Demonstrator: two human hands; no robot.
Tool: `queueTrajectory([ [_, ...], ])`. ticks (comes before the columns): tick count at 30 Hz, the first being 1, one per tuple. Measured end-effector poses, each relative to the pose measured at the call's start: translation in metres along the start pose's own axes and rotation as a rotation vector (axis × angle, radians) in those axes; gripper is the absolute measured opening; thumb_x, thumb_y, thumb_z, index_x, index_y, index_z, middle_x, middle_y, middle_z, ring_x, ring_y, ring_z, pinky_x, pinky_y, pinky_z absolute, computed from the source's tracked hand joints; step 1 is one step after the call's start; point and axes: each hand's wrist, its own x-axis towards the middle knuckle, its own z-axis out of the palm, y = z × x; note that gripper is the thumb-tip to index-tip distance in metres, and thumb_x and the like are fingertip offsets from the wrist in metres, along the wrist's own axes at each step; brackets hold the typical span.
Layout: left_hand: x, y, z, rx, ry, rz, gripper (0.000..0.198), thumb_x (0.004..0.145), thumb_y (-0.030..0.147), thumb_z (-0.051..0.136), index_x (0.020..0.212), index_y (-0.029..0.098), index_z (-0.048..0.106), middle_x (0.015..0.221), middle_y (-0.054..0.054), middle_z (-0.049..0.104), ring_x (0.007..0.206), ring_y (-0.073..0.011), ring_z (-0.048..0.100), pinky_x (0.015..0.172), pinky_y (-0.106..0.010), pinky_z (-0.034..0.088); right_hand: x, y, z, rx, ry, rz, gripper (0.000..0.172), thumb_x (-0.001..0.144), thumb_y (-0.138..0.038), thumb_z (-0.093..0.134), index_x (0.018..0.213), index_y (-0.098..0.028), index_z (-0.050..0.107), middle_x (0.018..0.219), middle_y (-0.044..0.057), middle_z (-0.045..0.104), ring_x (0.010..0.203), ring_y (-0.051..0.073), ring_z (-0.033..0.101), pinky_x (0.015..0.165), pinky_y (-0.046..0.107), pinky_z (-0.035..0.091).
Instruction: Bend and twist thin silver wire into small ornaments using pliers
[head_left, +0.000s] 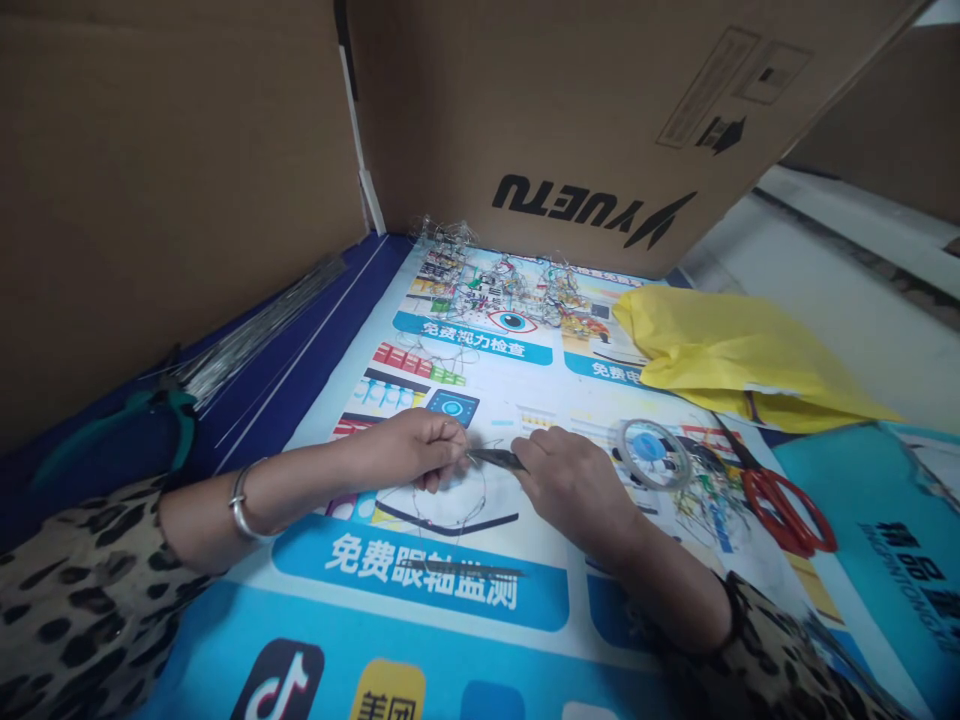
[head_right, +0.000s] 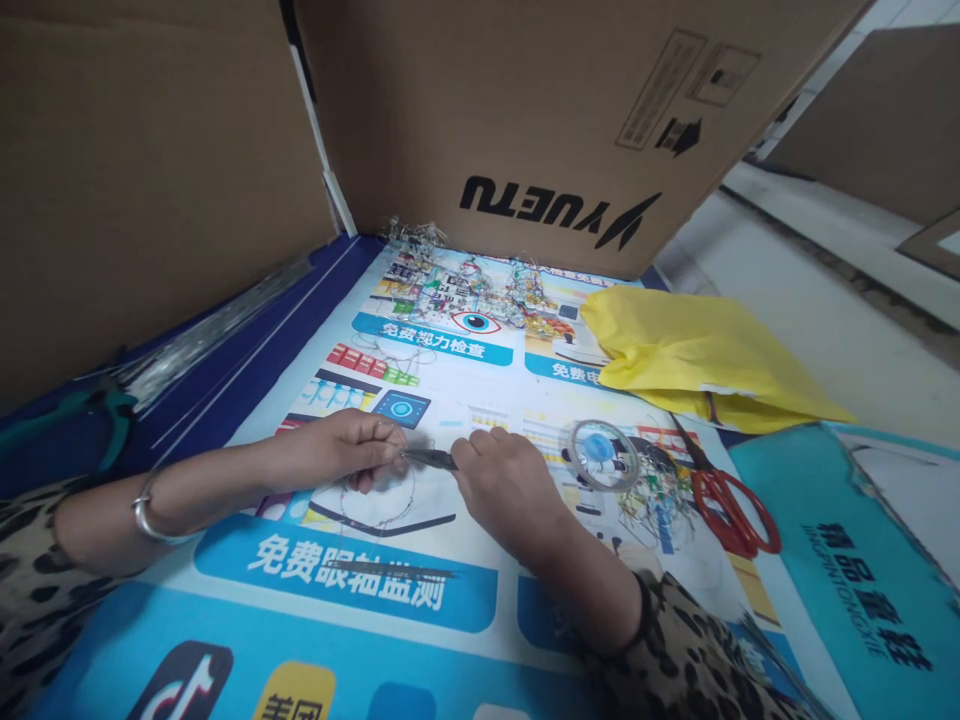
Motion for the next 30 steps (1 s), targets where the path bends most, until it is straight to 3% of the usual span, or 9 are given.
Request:
queueTrajectory([
  [7, 0.001, 0.000, -0.001, 0.020, 0.011, -0.011, 0.014, 0.084, 0.027, 0.047, 0.081, 0.015, 0.053, 0.068, 0.000, 0.060, 0.057, -0.0085, 0.056, 0.053, -0.021, 0.041, -0.002, -0.010, -0.015, 0.059, -0.159, 0.143, 0.011, 0.084, -0.028, 0.054, 0.079, -0.019, 0.056, 0.074, 0.003, 0.061, 0.069, 0.017, 0.054, 0.055, 0.026, 0.027],
  [17, 0.002, 0.002, -0.001, -0.002, 0.010, -0.041, 0.018, 0.077, 0.032, 0.056, 0.076, 0.014, 0.055, 0.067, -0.002, 0.064, 0.057, -0.0111, 0.059, 0.053, -0.023, 0.040, -0.001, -0.014, -0.023, 0.144, -0.288, 0.249, 0.020, 0.088, -0.035, 0.044, 0.084, -0.020, 0.058, 0.081, 0.003, 0.063, 0.074, 0.019, 0.058, 0.056, 0.026, 0.031],
  [30, 0.000, 0.003, -0.001, -0.081, -0.006, -0.065, 0.014, 0.076, 0.028, 0.058, 0.074, 0.014, 0.054, 0.066, 0.001, 0.062, 0.055, -0.0092, 0.058, 0.053, -0.022, 0.042, -0.002, -0.011, -0.022, 0.199, -0.246, 0.167, 0.018, 0.087, -0.032, 0.047, 0.083, -0.018, 0.057, 0.080, 0.004, 0.060, 0.075, 0.017, 0.054, 0.061, 0.027, 0.033],
])
